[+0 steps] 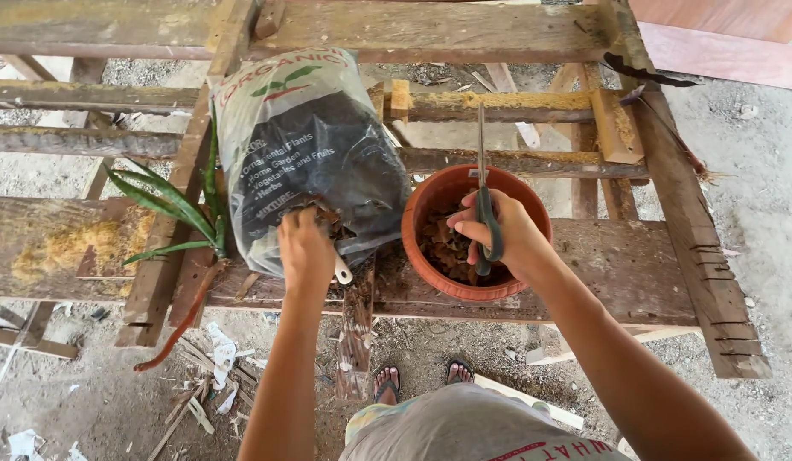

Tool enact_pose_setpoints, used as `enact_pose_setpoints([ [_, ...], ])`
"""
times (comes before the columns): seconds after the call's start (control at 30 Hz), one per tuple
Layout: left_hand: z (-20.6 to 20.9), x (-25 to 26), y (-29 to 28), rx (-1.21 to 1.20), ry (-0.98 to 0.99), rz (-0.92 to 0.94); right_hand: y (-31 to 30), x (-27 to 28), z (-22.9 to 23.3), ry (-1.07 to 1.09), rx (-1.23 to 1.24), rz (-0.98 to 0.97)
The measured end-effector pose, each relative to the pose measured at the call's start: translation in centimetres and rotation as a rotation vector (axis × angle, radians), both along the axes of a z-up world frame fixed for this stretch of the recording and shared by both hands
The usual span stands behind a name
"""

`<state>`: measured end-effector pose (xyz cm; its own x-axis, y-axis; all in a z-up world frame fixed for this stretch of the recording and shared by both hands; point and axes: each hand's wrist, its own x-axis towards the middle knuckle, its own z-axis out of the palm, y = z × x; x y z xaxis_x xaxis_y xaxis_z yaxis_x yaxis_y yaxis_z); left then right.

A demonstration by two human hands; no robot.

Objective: Cutting dry leaves into a pot using scissors to prepare mulch or compost.

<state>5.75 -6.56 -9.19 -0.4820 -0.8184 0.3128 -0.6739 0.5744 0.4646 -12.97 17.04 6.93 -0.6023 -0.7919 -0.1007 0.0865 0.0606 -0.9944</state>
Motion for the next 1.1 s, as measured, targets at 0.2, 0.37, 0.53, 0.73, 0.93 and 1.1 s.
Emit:
enact_pose_setpoints([
  [0.2, 2.9, -1.6, 1.3, 0.170, -0.500, 0.024, -0.7, 2.1, 0.4, 0.009, 0.028, 0.042],
  [0.37, 1.6, -1.1, -1.0, 0.169, -0.503, -0.084, -0.7, 2.7, 1.2, 0.034, 0.084, 0.021],
  [0.53, -6.8, -2.0, -5.0, -0.110, -0.401, -0.127, -1.0, 3.0, 0.4, 0.018, 0.121, -0.029],
  [0.73, -11.6, -3.0, -8.3, -0.587, -0.220, 0.074, -1.4, 3.6, 0.3, 0.006, 0.121, -0.071],
  [0.93, 3.2, -5.6, -4.3, 0.024, 0.276, -0.044, -0.1, 2.6, -1.1, -0.015, 0.073, -0.215],
  [1.1, 8.8, -7.8, -1.4, -0.032, 0.326, -0.144, 1.3, 1.7, -1.3, -0.041, 0.015, -0.310],
])
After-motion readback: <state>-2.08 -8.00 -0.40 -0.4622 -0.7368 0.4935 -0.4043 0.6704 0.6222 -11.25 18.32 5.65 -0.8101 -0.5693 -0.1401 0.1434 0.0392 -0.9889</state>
